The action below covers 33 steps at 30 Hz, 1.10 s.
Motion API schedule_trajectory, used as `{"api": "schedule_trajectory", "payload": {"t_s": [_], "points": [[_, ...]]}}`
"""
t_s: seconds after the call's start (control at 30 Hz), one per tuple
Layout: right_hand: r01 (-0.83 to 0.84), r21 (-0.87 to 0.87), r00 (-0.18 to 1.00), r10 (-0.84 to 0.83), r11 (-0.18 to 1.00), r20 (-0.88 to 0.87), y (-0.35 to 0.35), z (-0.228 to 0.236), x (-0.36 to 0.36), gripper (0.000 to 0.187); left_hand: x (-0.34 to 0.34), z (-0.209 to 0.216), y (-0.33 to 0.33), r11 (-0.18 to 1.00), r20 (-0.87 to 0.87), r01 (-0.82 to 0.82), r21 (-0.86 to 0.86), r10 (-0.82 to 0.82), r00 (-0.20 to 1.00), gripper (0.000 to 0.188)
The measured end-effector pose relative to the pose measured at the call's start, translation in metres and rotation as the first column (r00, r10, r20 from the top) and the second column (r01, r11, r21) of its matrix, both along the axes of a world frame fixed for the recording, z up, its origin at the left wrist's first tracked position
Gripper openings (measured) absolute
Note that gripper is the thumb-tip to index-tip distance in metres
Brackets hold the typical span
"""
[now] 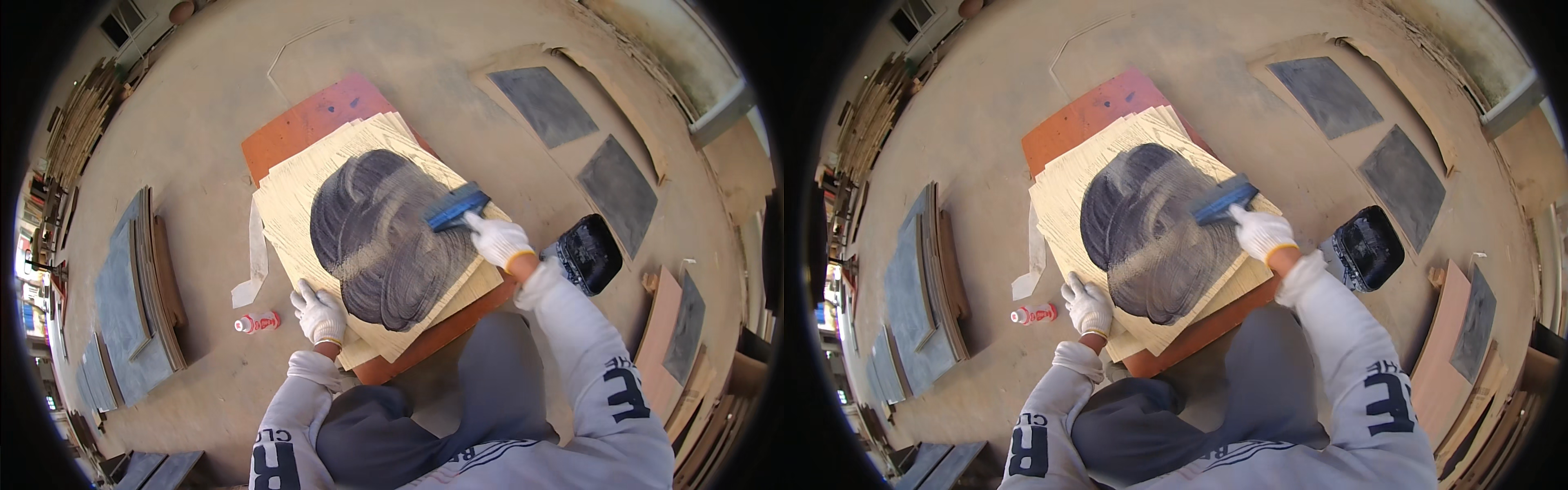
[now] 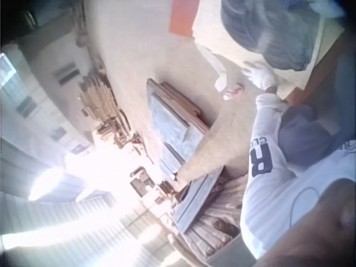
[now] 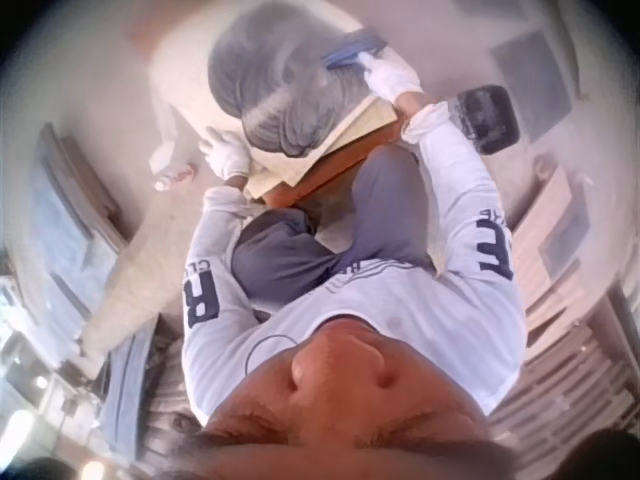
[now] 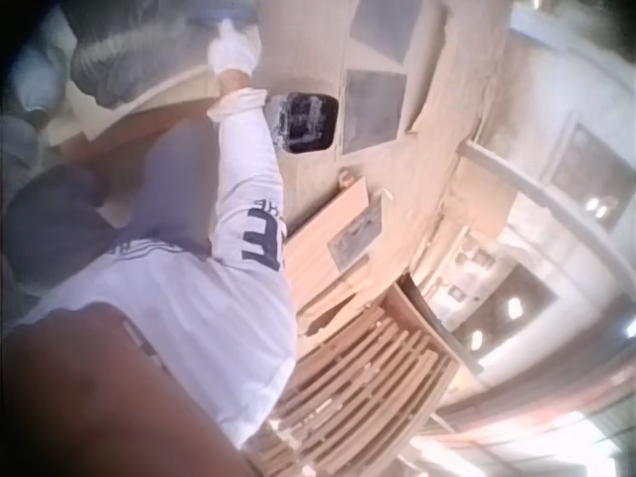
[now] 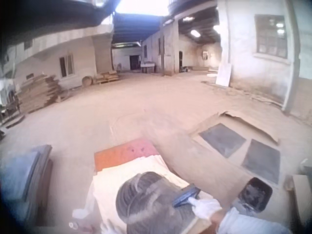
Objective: The person paints several light-colored wooden boards with dark paint using a brush. They apply paint in broad strokes, dip the brush into a paint container, and move the boards around to access different areas.
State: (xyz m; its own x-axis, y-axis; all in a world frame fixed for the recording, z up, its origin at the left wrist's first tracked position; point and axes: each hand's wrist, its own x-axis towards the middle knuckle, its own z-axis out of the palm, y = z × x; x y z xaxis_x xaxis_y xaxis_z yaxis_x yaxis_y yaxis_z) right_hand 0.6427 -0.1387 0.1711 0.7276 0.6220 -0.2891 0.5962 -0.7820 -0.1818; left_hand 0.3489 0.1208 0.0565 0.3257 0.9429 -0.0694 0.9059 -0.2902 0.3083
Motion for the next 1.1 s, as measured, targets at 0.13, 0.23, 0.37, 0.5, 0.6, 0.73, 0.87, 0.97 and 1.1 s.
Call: {"api": "schedule_trajectory", "payload": {"t_s": [0.13,0.23,0.37,0.5,0.6,0.73,0.87,0.97,1.1], "points": [[-0.145,-0.102,0.984,0.133,0.984,-0.12,0.059,-0.006,-0.01,0.047,-0.001,-0.005,-0.001,0.999,0.008,0.036,-0.025,-0.036,0.999,0.064],[-0.208,-0.197,0.963,0.166,0.958,-0.211,0.037,0.021,-0.034,0.049,-0.021,-0.003,0.009,1.0,-0.034,-0.004,-0.002,0.004,0.999,0.065],[-0.098,-0.141,0.992,0.085,0.985,-0.09,0.057,0.013,0.017,0.048,-0.016,-0.004,0.007,1.0,-0.035,-0.009,-0.007,0.009,0.999,0.064],[-0.018,0.004,0.999,0.018,1.0,-0.029,0.141,-0.017,0.077,0.048,0.003,0.002,-0.003,0.998,-0.007,0.038,-0.042,-0.038,0.999,0.064],[0.104,-0.003,0.986,-0.104,0.995,-0.132,0.187,-0.031,0.061,0.05,0.002,0.003,0.002,0.998,0.02,0.039,-0.047,-0.038,0.999,0.065],[0.0,0.087,0.951,0.027,0.996,-0.307,0.175,-0.015,-0.024,0.053,-0.023,0.01,0.014,0.999,-0.03,-0.018,-0.028,0.017,0.999,0.065],[0.736,0.308,0.501,-0.178,0.603,-0.847,0.109,-0.051,-0.014,0.065,-0.012,0.006,0.007,0.999,-0.03,-0.002,-0.045,0.0,1.0,0.065],[0.971,0.209,0.219,-0.079,0.112,-0.973,0.095,-0.044,-0.042,0.074,-0.013,0.003,0.005,1.0,0.009,0.012,0.012,-0.012,1.0,0.066],[0.985,0.157,0.154,-0.043,-0.071,-0.987,0.109,-0.052,-0.068,0.075,-0.018,0.004,0.007,1.0,-0.004,0.014,0.005,-0.014,1.0,0.064]]}}
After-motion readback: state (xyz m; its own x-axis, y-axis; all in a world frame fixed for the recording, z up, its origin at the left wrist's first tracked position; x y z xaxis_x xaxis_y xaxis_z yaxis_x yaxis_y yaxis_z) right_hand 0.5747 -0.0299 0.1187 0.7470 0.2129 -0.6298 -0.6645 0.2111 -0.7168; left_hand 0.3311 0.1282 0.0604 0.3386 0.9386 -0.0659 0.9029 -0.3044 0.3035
